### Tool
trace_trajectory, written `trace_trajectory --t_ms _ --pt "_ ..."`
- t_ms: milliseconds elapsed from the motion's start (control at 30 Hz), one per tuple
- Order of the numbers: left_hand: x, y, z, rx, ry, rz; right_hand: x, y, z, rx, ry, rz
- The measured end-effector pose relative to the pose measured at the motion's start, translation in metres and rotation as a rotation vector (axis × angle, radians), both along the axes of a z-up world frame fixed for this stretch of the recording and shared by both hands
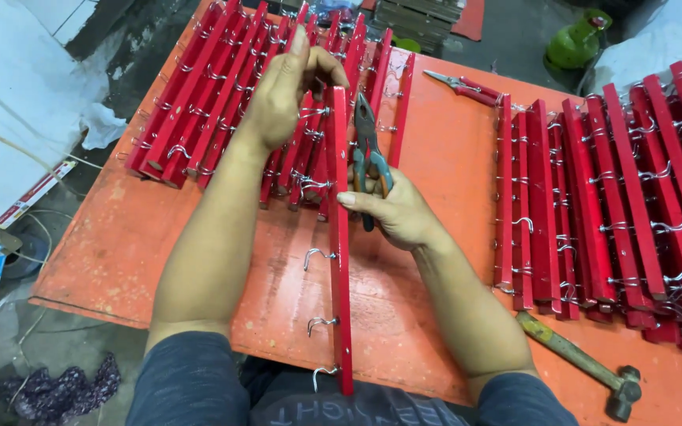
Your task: Using pliers to adjust and secure wire hooks on red wooden bars at a workstation.
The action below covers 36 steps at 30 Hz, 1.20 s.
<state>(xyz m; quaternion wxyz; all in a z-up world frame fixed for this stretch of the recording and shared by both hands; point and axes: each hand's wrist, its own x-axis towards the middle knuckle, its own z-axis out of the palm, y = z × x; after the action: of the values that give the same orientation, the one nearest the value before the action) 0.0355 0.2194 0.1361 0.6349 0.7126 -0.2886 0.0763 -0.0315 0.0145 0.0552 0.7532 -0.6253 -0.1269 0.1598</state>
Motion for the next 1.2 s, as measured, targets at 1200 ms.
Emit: trace_trajectory --t_ms 1200 --pt "0.026 -0.02 -0.033 -0.262 -0.008 -0.209 0.067 -0.075 0.128 -0.814 0.095 0.646"
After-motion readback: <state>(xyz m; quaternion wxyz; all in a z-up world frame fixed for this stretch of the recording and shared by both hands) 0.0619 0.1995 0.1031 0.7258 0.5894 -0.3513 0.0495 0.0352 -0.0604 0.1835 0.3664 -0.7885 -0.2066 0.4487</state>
